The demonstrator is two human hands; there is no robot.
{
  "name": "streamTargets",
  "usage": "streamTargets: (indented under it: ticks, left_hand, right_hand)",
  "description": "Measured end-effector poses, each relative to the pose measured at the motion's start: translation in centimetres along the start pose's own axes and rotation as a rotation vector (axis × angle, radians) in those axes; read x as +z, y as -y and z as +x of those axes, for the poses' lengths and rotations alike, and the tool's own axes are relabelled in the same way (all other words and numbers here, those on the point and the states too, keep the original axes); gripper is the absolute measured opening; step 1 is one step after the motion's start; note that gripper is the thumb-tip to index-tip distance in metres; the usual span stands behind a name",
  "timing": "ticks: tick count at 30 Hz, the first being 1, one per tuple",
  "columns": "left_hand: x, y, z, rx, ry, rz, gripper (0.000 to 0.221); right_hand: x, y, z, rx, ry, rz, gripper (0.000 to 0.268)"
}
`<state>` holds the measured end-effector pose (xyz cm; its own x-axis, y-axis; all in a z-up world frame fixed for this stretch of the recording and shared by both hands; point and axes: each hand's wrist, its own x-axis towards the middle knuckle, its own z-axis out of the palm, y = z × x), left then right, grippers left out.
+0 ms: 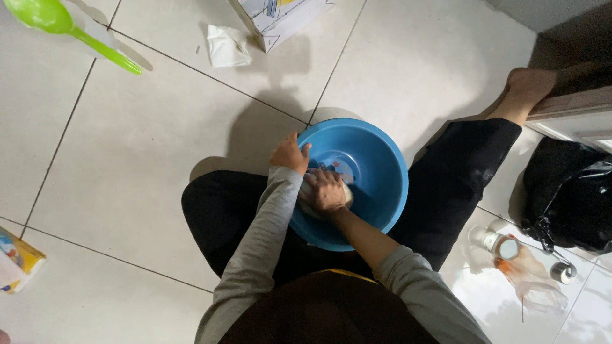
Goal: Kneading a ball of dough in a plastic bowl by hand on the floor.
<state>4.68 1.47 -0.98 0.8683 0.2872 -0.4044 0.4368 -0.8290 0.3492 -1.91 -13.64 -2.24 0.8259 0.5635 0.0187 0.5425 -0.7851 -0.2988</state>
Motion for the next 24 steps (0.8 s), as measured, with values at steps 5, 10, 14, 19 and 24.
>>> streamTargets:
  ticks: [5, 10, 14, 19, 24]
  left_hand:
    - [-0.7, -0.3, -0.1, 0.009, 0.016, -0.011, 0.054]
    - [-0.4, 0.1, 0.0, 0.039, 0.023, 0.003, 0.054]
    - [0.2, 0.3, 0.2, 0.026, 0.035, -0.002, 0.058]
    - [-0.4, 0.0, 0.2, 0.007, 0.012, -0.004, 0.056]
    - [-0.6, -0.2, 0.2, 0.003, 0.003, -0.041, 0.053]
  right_hand:
    - [0.2, -1.1, 2.4, 0.044, -0.005, -0.033, 0.036]
    - [0.8, -2.5, 4.5, 0.079, 0.048, 0.026, 0.031]
    - [1.2, -3.0, 5.8, 0.118, -0.014, 0.055, 0.027]
    - [1.5, -3.8, 7.1, 0.095, -0.036, 0.057, 0.025]
    - [-6.3, 1.0, 9.0, 0.331, 0.293, -0.029, 0.041]
